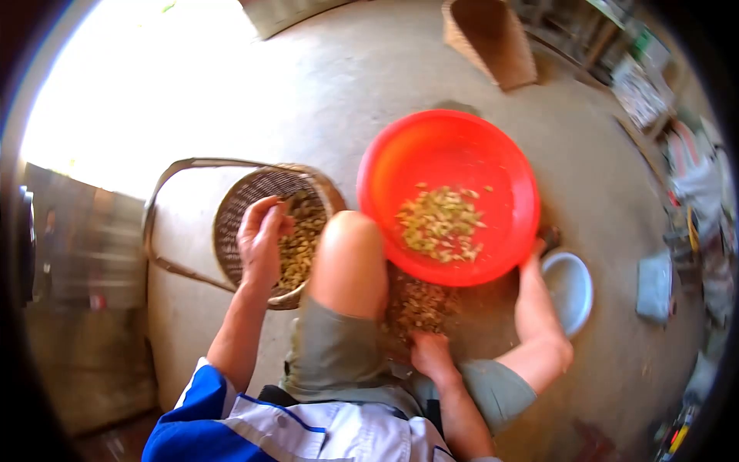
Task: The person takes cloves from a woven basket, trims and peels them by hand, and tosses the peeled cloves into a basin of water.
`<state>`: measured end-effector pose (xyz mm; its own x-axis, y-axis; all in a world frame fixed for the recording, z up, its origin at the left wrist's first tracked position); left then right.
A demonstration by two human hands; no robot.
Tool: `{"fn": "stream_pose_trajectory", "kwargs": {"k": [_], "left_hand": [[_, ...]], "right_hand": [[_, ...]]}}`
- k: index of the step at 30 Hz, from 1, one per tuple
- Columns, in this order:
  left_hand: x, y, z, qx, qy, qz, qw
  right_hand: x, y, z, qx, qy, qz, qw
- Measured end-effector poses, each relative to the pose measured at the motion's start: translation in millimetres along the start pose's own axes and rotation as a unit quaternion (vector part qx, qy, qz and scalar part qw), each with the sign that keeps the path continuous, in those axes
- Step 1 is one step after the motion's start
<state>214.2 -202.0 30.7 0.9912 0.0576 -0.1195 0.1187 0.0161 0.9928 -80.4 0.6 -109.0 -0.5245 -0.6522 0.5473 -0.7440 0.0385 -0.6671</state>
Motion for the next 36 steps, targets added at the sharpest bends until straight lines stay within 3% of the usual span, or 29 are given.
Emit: {"fn": "stream_pose_trajectory", "kwargs": {"k": [3, 5, 6, 9, 11, 15, 18, 22, 25, 26, 29, 30, 36], "left_hand": [[51.7, -77.6, 7.9, 0.067, 0.021, 0.006, 0.998], [72.3, -129.7, 0.7, 0.133, 0.037, 0.036, 0.99], [85.5, -163.3, -2.2, 0.143, 0.054, 0.116, 0.981], [86.2, -198.7, -15.8, 0.217, -0.002, 0.361, 0.907], [86.1, -226.8, -20.8, 0.294, -0.087, 0.455, 0.836], [78.8, -246.6, -14.6, 0.429, -0.217, 0.47, 0.74], [79.4, -262.5, 2.7, 0.408, -0.226, 0.5, 0.73], [84.0, -298.6, 13.7, 0.419, -0.307, 0.495, 0.696], [79.3, -322.1, 9.4, 0.382, -0.301, 0.52, 0.702], [80.9, -336.4, 6.0, 0.324, -0.271, 0.523, 0.74], [74.0, -326.5, 10.8, 0.336, -0.327, 0.489, 0.736], [75.7, -339.4, 7.0, 0.371, -0.363, 0.488, 0.702], [68.3, -322.8, 0.4, 0.299, -0.332, 0.486, 0.751]], "right_hand": [[-4.2, 1.7, 2.3, -0.029, -0.011, 0.082, 0.996], [-7.0, 1.0, 4.3, -0.056, -0.081, 0.046, 0.994], [-8.6, 2.3, 5.0, -0.071, -0.114, 0.028, 0.991], [-12.3, 6.6, 10.4, -0.065, -0.146, 0.016, 0.987], [-11.9, 8.4, 11.5, -0.092, -0.142, 0.066, 0.983], [-18.1, 17.0, 15.4, -0.082, -0.106, 0.079, 0.988], [-13.1, 8.1, 17.9, -0.101, -0.105, 0.111, 0.983], [-11.3, 5.6, 22.7, -0.137, -0.131, 0.122, 0.974], [-10.7, 7.1, 24.7, -0.147, -0.138, 0.131, 0.971], [-15.2, 12.7, 23.5, -0.131, -0.124, 0.144, 0.973], [-22.0, 18.4, 23.5, -0.113, -0.115, 0.149, 0.976], [-23.9, 20.1, 25.5, -0.108, -0.117, 0.145, 0.977], [-20.3, 16.8, 30.2, -0.081, -0.098, 0.135, 0.983]]}}
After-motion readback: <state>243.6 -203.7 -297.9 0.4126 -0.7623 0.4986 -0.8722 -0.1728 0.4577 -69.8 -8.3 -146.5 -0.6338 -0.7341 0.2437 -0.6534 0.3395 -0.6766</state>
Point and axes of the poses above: each hand's wrist, its own z-axis towards the middle knuckle, its own x-axis out of the back of the hand, y = z × x, the point moved 5 cm from there along z, towards the middle knuckle, and after that the axes turned 15 degrees about -y, right-handed, at the moved point
